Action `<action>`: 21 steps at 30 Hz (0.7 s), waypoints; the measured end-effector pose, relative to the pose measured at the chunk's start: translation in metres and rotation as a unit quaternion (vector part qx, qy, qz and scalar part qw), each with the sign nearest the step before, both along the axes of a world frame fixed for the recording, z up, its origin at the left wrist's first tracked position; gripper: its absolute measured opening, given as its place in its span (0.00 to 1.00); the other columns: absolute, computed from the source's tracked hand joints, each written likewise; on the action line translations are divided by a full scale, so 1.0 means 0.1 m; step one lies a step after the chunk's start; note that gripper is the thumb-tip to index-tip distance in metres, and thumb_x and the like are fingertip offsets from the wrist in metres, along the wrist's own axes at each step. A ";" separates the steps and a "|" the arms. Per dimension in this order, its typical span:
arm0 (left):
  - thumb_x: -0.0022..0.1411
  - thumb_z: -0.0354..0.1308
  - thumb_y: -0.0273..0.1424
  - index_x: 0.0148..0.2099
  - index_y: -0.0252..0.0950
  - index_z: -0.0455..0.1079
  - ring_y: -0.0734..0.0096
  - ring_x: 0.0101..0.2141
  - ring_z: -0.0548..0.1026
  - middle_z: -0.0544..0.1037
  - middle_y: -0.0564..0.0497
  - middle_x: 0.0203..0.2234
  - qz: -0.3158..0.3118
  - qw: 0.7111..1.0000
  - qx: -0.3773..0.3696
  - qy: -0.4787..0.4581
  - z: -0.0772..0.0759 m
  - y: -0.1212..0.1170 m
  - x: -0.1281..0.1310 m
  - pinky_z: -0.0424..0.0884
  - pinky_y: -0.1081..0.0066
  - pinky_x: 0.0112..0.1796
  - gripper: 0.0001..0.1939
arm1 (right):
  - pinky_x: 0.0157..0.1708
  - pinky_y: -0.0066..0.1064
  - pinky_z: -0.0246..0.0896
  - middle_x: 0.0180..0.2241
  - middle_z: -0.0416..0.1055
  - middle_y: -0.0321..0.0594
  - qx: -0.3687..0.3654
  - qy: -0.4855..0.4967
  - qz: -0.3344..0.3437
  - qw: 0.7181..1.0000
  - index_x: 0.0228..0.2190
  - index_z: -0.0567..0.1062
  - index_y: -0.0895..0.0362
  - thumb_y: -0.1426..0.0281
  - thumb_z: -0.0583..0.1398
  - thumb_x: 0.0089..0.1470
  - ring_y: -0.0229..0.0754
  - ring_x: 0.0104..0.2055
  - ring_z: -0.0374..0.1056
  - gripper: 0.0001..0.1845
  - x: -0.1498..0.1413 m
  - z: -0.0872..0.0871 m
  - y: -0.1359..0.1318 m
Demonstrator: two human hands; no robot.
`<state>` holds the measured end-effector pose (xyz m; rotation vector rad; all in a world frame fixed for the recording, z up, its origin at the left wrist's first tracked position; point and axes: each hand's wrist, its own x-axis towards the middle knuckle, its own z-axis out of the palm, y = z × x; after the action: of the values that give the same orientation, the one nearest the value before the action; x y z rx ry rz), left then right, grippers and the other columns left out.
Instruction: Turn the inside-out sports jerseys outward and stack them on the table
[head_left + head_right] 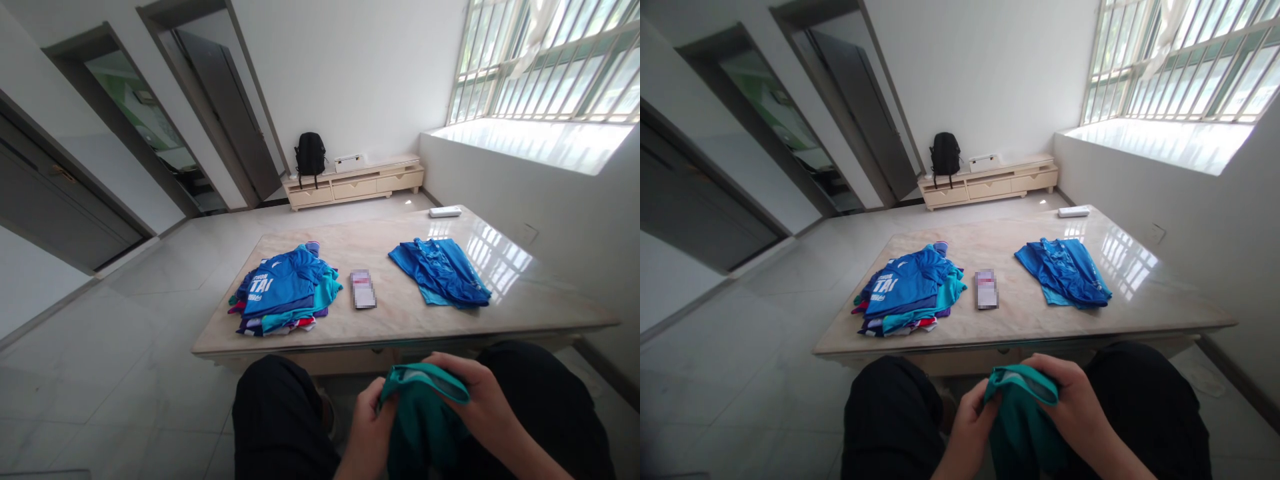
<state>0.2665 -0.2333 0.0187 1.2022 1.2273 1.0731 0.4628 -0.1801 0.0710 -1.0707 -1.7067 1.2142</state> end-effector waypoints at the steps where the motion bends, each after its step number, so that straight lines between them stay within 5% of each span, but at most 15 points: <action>1: 0.71 0.53 0.50 0.37 0.33 0.74 0.67 0.34 0.72 0.75 0.51 0.29 0.034 0.999 -0.003 0.010 -0.05 0.01 0.03 0.68 0.72 0.35 0.24 | 0.31 0.28 0.67 0.29 0.78 0.38 0.007 -0.001 -0.011 1.000 0.33 0.84 0.54 0.57 0.66 0.56 0.44 0.31 0.72 0.13 0.00 -0.01 0.00; 5: 0.75 0.47 0.45 0.36 0.36 0.71 0.67 0.28 0.74 0.75 0.52 0.25 0.120 0.972 0.113 0.168 -0.10 0.16 0.00 0.67 0.74 0.30 0.22 | 0.34 0.33 0.71 0.32 0.81 0.39 0.023 -0.001 -0.089 0.996 0.34 0.85 0.51 0.59 0.67 0.53 0.50 0.34 0.77 0.11 0.08 -0.05 0.05; 9: 0.74 0.49 0.36 0.39 0.37 0.75 0.67 0.25 0.79 0.79 0.49 0.24 0.071 0.862 0.360 0.349 0.17 0.61 -0.12 0.69 0.74 0.28 0.15 | 0.39 0.39 0.73 0.32 0.82 0.40 0.045 0.000 -0.230 0.972 0.33 0.86 0.50 0.57 0.69 0.48 0.55 0.37 0.78 0.12 0.36 0.01 0.29; 12: 0.75 0.51 0.37 0.40 0.34 0.77 0.68 0.25 0.81 0.81 0.48 0.24 -0.006 0.773 0.474 0.422 0.56 1.13 -0.11 0.71 0.76 0.27 0.17 | 0.38 0.38 0.71 0.31 0.82 0.43 0.117 -0.042 -0.274 0.954 0.33 0.86 0.57 0.59 0.69 0.48 0.53 0.36 0.78 0.15 0.60 0.20 0.73; 16: 0.73 0.27 0.48 0.43 0.23 0.77 0.67 0.34 0.85 0.78 0.50 0.24 -0.021 0.751 0.480 0.453 1.20 2.03 0.03 0.72 0.73 0.35 0.42 | 0.38 0.31 0.64 0.32 0.81 0.49 0.148 -0.056 -0.282 0.946 0.39 0.82 0.76 0.57 0.65 0.54 0.46 0.40 0.76 0.29 0.72 0.65 1.58; 18: 0.69 0.24 0.49 0.42 0.17 0.76 0.63 0.38 0.84 0.77 0.51 0.25 -0.029 0.746 0.477 0.464 1.53 2.55 0.11 0.73 0.71 0.38 0.46 | 0.36 0.30 0.61 0.39 0.79 0.56 0.152 -0.046 -0.284 0.946 0.46 0.77 0.85 0.52 0.59 0.54 0.47 0.43 0.75 0.42 0.73 0.94 2.03; 21: 0.67 0.59 0.40 0.40 0.23 0.76 0.58 0.42 0.85 0.84 0.44 0.35 -0.040 0.738 0.482 0.469 2.05 3.31 0.25 0.77 0.70 0.39 0.20 | 0.35 0.32 0.58 0.49 0.73 0.65 0.176 -0.025 -0.288 0.941 0.53 0.67 0.92 0.53 0.53 0.54 0.52 0.50 0.72 0.48 0.77 1.44 2.66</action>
<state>0.2910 0.0976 0.2237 2.8354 1.2910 1.0636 0.5400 0.0860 0.2153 -1.2578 -1.4231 0.4933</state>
